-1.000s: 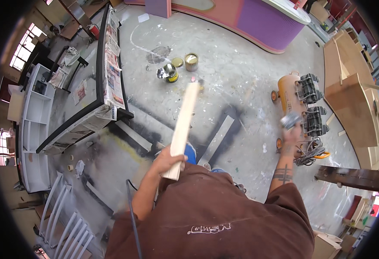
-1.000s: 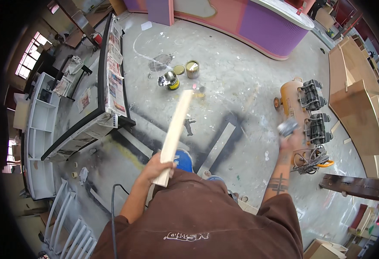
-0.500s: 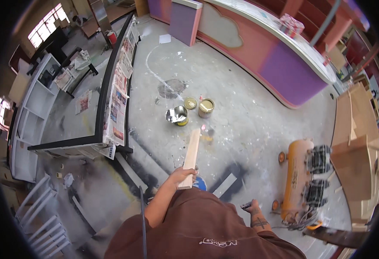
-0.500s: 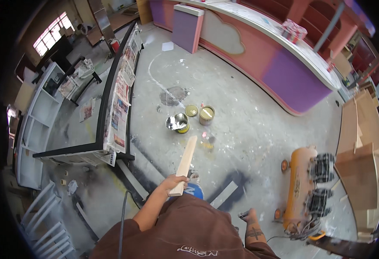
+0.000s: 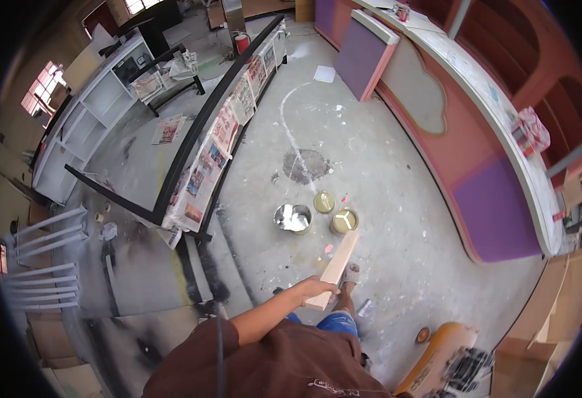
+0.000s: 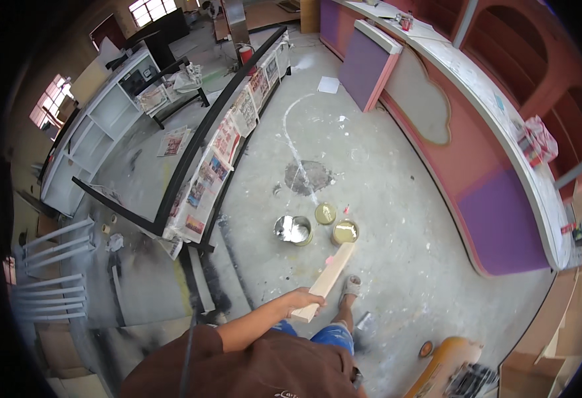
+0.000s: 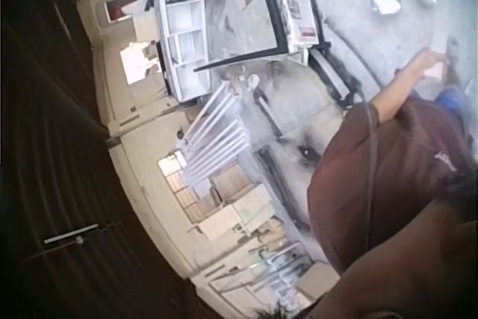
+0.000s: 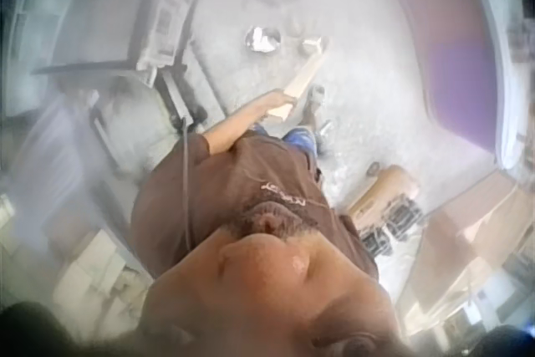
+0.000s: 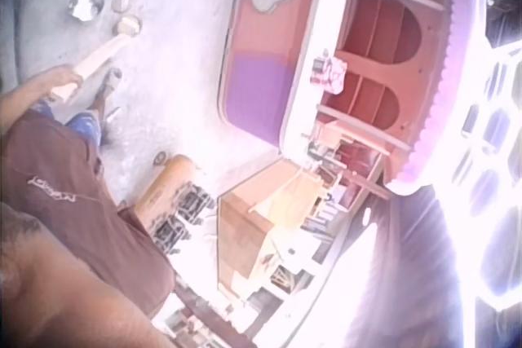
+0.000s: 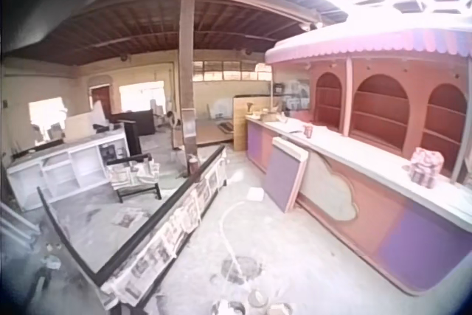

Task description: The recorder picks up a wooden stir stick and uses it to mix paint in a small tin.

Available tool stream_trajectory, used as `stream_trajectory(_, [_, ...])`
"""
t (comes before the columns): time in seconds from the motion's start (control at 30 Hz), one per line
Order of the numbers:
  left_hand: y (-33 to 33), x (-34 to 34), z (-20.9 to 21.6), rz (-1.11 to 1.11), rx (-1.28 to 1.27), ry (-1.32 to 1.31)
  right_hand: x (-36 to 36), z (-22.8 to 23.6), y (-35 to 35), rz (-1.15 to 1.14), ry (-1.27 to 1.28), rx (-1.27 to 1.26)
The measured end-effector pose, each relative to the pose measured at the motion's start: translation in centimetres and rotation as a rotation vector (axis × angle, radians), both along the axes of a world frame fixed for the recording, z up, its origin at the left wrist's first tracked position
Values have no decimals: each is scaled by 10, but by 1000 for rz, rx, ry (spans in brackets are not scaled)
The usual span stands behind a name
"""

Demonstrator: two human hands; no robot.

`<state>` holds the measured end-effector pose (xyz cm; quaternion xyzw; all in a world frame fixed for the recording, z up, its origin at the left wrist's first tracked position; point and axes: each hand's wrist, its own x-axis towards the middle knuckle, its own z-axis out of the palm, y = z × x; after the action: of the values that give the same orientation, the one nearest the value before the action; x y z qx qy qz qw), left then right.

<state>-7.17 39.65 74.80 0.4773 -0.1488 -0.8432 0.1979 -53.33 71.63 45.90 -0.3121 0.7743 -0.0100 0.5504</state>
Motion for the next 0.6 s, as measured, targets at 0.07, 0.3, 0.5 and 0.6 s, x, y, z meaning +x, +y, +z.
stream_trajectory(0.07, [-11, -3, -30, 77, 2, -77, 0, 16, -33, 326, -124, 213])
stream_trajectory(0.3, [-88, -69, -36, 254, 137, 7, -78, 124, -281, 1097, 210, 104])
stream_trajectory(0.5, [-152, -132, 13, -144, 94, 69, 75, 285, -532, 1113, 29, -1035])
stream_trajectory(0.6, [-185, -131, 22, -386, -81, 205, 87, 258, -583, 1318, -327, -1091])
